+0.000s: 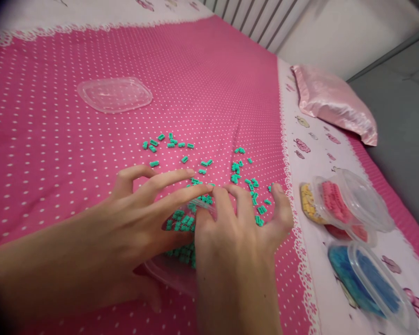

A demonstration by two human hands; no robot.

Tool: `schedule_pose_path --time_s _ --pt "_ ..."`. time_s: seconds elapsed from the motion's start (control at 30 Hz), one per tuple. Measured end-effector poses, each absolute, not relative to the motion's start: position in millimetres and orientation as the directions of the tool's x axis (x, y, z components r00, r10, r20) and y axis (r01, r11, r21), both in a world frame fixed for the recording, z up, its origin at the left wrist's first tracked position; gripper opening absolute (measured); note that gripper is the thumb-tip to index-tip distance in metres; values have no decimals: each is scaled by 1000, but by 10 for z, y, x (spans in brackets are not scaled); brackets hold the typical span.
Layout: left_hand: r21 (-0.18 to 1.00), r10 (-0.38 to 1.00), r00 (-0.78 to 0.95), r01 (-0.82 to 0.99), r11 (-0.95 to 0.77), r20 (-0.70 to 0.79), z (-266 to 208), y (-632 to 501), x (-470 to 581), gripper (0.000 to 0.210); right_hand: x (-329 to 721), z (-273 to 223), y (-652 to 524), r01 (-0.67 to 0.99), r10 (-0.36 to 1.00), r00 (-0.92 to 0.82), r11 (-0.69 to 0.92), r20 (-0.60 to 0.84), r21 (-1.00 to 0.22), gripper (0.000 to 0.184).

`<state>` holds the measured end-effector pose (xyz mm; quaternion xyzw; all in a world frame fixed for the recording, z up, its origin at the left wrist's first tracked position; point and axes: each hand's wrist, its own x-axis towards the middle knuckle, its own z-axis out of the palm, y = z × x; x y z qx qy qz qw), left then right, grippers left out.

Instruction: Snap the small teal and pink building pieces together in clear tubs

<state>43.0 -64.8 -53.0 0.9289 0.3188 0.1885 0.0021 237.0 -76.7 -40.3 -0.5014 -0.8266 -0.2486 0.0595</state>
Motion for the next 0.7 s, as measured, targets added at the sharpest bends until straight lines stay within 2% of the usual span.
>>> schedule_pose_path --time_s 0.3,0.5,0.7 --pt "147 591 731 580 -801 340 -545 -625 440 58 2388 -440 -748 850 784 -514 411 347 330 22" --pt "177 585 730 562 -808 353 -598 -624 409 69 2259 -361 -782 905 846 -420 364 329 219 16" --pt "256 601 738 544 -799 306 -571 -595 369 62 2254 -338 -759 925 847 -379 360 374 123 20"
